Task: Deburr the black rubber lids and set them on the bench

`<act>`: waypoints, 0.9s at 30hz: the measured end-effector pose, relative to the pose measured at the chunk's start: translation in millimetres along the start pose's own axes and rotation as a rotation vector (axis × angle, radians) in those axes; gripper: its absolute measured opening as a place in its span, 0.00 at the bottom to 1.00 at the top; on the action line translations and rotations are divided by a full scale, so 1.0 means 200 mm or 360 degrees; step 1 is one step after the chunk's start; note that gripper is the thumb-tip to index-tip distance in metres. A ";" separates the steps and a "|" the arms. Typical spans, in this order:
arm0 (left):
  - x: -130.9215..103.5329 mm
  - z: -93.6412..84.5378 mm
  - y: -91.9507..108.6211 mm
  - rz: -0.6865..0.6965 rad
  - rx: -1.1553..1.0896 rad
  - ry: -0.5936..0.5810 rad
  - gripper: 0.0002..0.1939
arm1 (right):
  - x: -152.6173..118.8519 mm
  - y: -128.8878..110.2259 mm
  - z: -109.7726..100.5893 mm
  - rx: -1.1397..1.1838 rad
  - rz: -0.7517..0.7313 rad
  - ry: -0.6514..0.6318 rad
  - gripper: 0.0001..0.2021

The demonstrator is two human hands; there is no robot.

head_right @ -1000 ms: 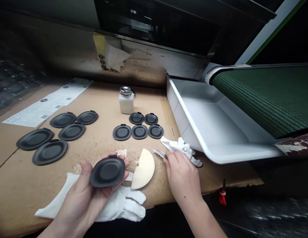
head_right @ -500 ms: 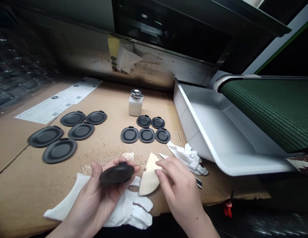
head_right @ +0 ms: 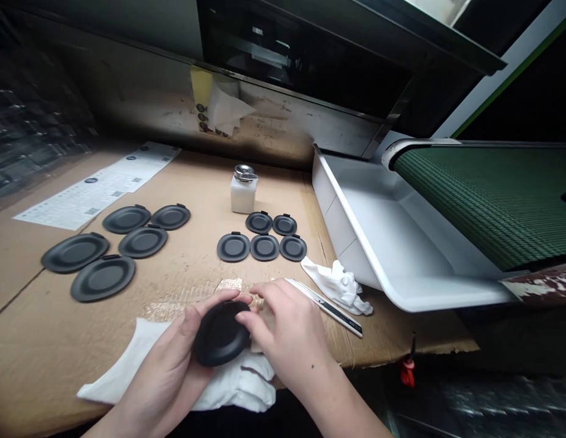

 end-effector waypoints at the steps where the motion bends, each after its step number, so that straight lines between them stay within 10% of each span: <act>1: 0.00 0.00 0.00 -0.0020 -0.0007 0.0016 0.17 | -0.01 0.00 -0.03 -0.0091 -0.0063 0.0127 0.06; 8: 0.00 0.00 -0.02 -0.0094 -0.0071 0.0020 0.20 | -0.11 0.02 -0.30 -0.0525 -0.0292 0.0903 0.12; 19: 0.01 0.00 -0.01 -0.0074 -0.0117 0.0012 0.18 | 0.00 -0.18 -0.02 -0.0099 -0.0387 0.0158 0.07; 27: 0.04 0.04 -0.03 -0.0048 -0.0353 -0.0193 0.08 | 0.49 -0.34 0.15 -0.0623 -0.0314 0.0075 0.10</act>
Point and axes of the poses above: each hand's wrist, its own x-axis towards the middle knuckle, its own z-axis out of the palm, y = z × x, the point moved 10 cm from there along x, towards the middle knuckle, and after that the axes turned 11 degrees about z, right-handed, at the moved point
